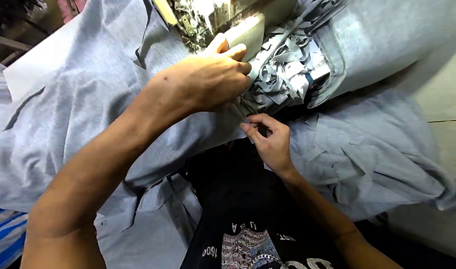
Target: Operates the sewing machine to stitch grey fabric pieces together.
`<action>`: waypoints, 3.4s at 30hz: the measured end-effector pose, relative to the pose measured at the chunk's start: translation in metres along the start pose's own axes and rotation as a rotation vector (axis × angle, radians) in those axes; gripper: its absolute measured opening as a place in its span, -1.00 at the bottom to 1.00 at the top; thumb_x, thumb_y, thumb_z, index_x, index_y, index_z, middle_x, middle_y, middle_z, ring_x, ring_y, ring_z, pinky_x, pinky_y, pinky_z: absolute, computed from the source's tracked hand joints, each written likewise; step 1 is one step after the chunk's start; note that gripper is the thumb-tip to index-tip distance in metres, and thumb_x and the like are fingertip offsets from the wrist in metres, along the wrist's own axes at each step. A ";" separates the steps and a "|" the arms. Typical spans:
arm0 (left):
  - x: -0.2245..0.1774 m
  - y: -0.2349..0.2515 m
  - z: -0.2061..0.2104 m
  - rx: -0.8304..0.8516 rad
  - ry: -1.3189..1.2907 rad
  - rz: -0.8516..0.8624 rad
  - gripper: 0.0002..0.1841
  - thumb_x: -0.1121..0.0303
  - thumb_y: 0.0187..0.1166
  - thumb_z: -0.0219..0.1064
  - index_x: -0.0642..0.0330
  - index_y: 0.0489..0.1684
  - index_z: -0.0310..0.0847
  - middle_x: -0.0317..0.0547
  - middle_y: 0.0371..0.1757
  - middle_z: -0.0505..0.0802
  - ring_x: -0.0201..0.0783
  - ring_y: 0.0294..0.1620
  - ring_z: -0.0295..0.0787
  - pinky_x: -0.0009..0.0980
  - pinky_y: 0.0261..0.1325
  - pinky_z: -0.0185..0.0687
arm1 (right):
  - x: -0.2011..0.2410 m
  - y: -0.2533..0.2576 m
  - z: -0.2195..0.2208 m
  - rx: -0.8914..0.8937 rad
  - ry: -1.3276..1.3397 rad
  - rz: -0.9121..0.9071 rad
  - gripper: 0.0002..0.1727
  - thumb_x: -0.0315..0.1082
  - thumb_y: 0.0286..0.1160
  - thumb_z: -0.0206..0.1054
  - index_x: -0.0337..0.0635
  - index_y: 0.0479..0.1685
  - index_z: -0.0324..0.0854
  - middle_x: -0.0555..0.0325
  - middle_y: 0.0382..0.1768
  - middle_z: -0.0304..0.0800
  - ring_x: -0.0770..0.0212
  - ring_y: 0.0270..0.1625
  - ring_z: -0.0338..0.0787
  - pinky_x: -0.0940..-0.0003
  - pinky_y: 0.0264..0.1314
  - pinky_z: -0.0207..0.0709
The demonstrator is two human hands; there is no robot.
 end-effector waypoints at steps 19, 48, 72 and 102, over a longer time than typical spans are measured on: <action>0.008 0.015 0.013 0.124 -0.190 0.008 -0.84 0.42 0.48 0.34 0.05 -0.05 0.63 -0.14 -0.39 0.71 -0.05 -0.26 0.72 -0.01 -0.11 0.49 | -0.002 -0.001 -0.001 0.015 0.041 0.006 -0.85 -0.30 0.50 0.52 -0.16 -0.10 0.80 0.28 -0.29 0.82 0.46 -0.26 0.76 0.59 -0.21 0.68; -0.062 -0.093 0.104 -0.935 -0.095 -1.104 -0.19 0.49 0.53 0.29 0.25 0.88 0.05 0.05 0.89 0.21 -0.02 0.93 -0.05 0.20 0.87 -0.19 | 0.008 -0.005 -0.005 0.001 0.129 -0.178 -0.85 -0.41 0.39 0.57 -0.28 -0.14 0.85 0.16 -0.21 0.90 0.40 -0.19 0.82 0.53 -0.05 0.73; 0.019 -0.136 0.101 -0.899 -0.333 -0.976 0.01 0.35 0.32 0.41 0.32 0.89 -0.08 0.11 0.90 0.16 0.07 0.91 -0.02 0.22 0.86 -0.18 | 0.026 0.070 0.042 0.034 0.286 -0.176 -0.80 -0.51 0.40 0.53 -0.25 -0.03 0.76 0.16 -0.16 0.87 0.38 -0.26 0.83 0.47 -0.16 0.78; 0.150 -0.282 0.140 -1.450 -0.814 -1.476 -0.68 0.19 0.65 0.29 0.31 0.07 0.66 -0.24 -0.15 0.81 -0.53 -0.12 0.73 -0.43 0.10 0.66 | 0.022 0.054 0.074 0.370 -0.668 -0.447 -0.52 0.03 0.53 0.42 -0.16 0.19 0.75 -0.02 0.02 0.79 -0.07 0.14 0.70 -0.03 0.24 0.56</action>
Point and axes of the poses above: each hand's wrist, its own y-axis towards the middle knuckle, its own z-axis out of the palm, x = y × z, the point moved 8 cm from there along y, towards the middle knuckle
